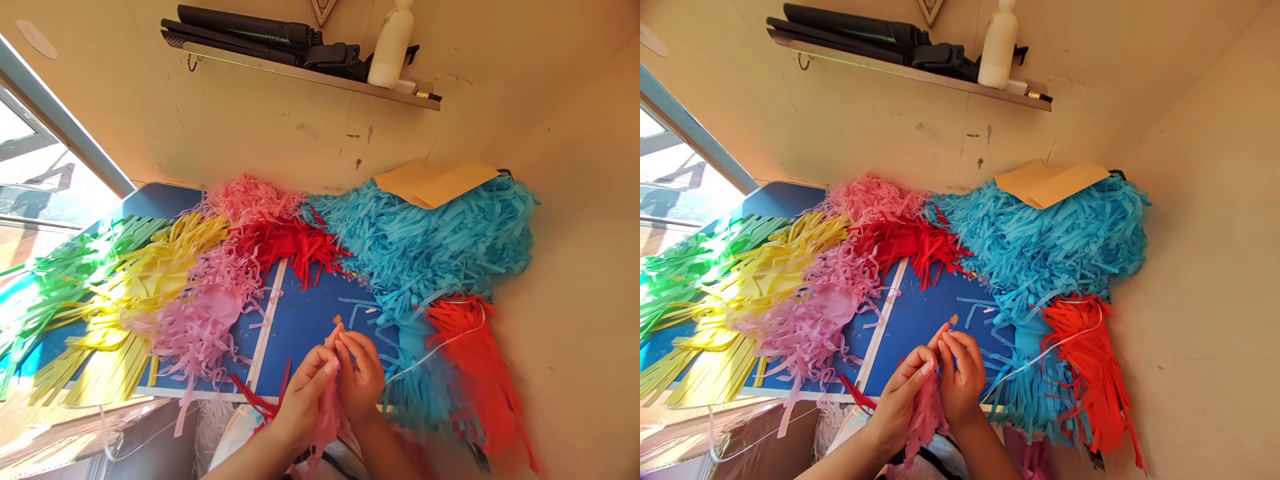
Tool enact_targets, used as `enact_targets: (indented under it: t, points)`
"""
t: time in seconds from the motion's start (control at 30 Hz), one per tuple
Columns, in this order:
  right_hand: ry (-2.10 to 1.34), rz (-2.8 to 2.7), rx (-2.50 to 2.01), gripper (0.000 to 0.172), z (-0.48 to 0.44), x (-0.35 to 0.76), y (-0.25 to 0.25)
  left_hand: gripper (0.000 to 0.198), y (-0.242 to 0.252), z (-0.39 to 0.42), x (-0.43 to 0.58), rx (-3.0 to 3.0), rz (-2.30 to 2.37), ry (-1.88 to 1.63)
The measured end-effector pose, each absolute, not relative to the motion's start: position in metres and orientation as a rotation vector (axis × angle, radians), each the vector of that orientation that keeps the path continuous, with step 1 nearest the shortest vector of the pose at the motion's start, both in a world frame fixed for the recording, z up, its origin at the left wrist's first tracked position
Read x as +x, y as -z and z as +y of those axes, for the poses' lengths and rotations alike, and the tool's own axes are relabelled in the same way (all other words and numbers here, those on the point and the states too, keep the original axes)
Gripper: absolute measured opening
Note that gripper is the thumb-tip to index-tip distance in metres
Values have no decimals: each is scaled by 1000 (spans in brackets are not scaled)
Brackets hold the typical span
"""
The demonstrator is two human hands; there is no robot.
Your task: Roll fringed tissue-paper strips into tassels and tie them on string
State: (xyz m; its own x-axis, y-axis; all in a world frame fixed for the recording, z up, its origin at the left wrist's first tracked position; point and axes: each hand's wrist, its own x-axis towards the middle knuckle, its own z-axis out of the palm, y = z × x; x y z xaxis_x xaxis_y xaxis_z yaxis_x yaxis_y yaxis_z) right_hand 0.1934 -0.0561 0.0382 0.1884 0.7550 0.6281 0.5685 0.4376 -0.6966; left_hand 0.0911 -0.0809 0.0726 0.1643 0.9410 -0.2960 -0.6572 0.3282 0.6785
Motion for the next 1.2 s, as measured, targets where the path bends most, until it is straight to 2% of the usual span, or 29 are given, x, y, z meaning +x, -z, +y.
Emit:
enact_targets:
  t: [0.2, 0.47, 0.6, 0.7, 0.8, 0.97, 1.2]
  points:
    - [-307, -1467, -1281, 13, -53, 203, -36, 22, -70, -80, 90, 464, 774, -1163]
    - [-189, -1576, -1192, 15, -47, 208, -34, 26, -73, -76, 94, 492, 844, -1153]
    - [-454, -1394, -1269, 15, -47, 210, -38, 26, -74, -67, 85, 555, 861, -1149]
    - [-812, -1209, -1273, 20, -49, 214, -44, 27, -78, -53, 69, 828, 1046, -1116]
    - [-1001, -1190, -1195, 19, -52, 217, -50, 24, -86, -43, 54, 1276, 1231, -1076]
    - [-1034, -1188, -1168, 14, -53, 214, -57, 20, -92, -42, 49, 1788, 1305, -974]
    - [-976, -1228, -1187, 12, -51, 212, -67, 21, -95, -39, 47, 1981, 1252, -985]
